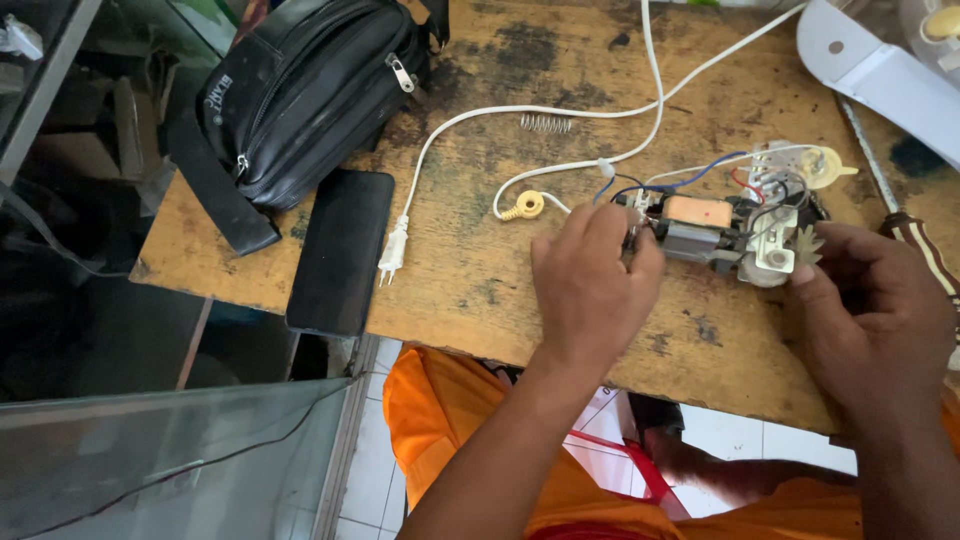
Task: The person works on a small electric motor assembly placed on a wooden workbench. They use their hands to manipulate the motor's internal components, specifically adjusting the brushes and wires connected to the commutator. The person repeatedly rotates the motor shaft and checks the connections throughout the process.
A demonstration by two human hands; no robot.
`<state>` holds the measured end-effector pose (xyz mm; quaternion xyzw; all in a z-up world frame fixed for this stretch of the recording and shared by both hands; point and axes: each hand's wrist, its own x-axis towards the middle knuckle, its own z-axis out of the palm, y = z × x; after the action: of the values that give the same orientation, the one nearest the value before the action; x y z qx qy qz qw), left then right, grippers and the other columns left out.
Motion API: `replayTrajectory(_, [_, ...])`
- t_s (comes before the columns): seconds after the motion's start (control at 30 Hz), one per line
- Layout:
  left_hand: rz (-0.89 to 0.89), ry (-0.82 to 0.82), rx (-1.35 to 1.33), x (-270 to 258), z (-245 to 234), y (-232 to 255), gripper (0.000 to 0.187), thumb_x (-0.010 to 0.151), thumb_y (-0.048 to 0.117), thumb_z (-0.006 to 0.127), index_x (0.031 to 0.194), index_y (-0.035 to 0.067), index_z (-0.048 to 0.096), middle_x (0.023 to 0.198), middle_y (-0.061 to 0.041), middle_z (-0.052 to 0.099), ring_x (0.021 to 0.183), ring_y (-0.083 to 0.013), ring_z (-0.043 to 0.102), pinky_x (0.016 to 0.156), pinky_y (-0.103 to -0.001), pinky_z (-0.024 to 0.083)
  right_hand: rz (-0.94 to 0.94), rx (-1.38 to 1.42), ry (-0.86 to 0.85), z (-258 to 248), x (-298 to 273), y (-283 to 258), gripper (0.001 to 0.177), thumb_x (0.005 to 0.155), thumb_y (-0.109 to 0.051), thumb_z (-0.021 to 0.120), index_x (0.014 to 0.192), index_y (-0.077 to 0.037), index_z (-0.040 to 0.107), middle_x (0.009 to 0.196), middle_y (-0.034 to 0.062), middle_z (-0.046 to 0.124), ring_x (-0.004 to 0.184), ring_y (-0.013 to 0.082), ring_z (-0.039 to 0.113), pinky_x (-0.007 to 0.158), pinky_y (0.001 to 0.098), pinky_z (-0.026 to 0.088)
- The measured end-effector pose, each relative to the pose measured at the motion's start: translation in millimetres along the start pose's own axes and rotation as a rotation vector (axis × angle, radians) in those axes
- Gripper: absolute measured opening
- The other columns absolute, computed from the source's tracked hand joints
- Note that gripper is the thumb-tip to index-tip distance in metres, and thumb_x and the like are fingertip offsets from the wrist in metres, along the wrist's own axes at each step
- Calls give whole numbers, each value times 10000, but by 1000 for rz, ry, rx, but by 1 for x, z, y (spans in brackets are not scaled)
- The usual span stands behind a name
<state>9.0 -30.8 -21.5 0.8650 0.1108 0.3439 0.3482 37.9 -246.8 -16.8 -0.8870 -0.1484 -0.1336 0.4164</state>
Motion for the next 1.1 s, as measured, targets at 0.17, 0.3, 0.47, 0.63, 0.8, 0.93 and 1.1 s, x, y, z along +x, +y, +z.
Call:
replayTrajectory(0.17, [-55, -125, -159, -1, -7, -11, 165, 846, 161, 693, 1006, 125, 671, 964, -38, 658, 950, -301, 646, 806, -475, 454, 42, 6, -6, 0, 0, -13, 334, 1116, 34, 686, 1435, 117, 628, 1181, 190, 668, 1008, 224, 604, 889, 335, 481])
replayTrajectory(0.3, [-93, -180, -246, -1, -8, -15, 220, 865, 158, 690, 1075, 115, 739, 1049, -67, 731, 1006, -295, 680, 899, -458, 504, -1, -114, 17, 0, 3, -3, 265, 1136, 3, 704, 1386, 89, 683, 1219, 190, 712, 1055, 241, 653, 934, 356, 501])
replayTrajectory(0.47, [-33, -175, -213, -13, -8, -20, 238, 877, 141, 681, 1089, 197, 773, 1085, 5, 748, 1030, -220, 707, 875, -442, 474, 41, -33, 43, 7, 19, -8, 267, 1139, 36, 684, 1398, 95, 656, 1249, 202, 686, 1103, 238, 630, 991, 350, 501])
replayTrajectory(0.63, [-23, -166, -297, -8, -13, -20, 245, 898, 75, 680, 1095, 178, 784, 1013, 8, 720, 933, -210, 703, 860, -424, 479, -166, -378, 119, -2, -3, -19, 329, 1099, 18, 732, 1413, 116, 717, 1173, 243, 683, 980, 345, 646, 926, 463, 486])
replayTrajectory(0.8, [-47, -188, -284, -6, -16, -21, 282, 866, 65, 650, 1087, 171, 790, 1031, -23, 721, 954, -248, 700, 815, -450, 470, 527, 363, -232, 19, -36, -91, 482, 958, -47, 601, 1436, -42, 665, 779, 155, 701, 626, 196, 570, 542, 322, 492])
replayTrajectory(0.93, [-67, -183, -284, -5, -17, -22, 347, 834, 53, 631, 1108, 193, 789, 1024, -4, 724, 958, -237, 705, 819, -463, 484, 561, 615, -332, 35, -26, -91, 643, 937, -124, 600, 1567, -25, 521, 677, 127, 599, 485, 184, 449, 476, 291, 390])
replayTrajectory(1.1, [-74, -226, -272, -4, -19, -22, 367, 829, 52, 626, 1114, 212, 791, 1017, 22, 707, 927, -240, 693, 785, -460, 458, 638, 438, -455, 39, -13, -100, 751, 920, -116, 589, 1654, -157, 431, 622, 144, 614, 449, 209, 474, 397, 342, 382])
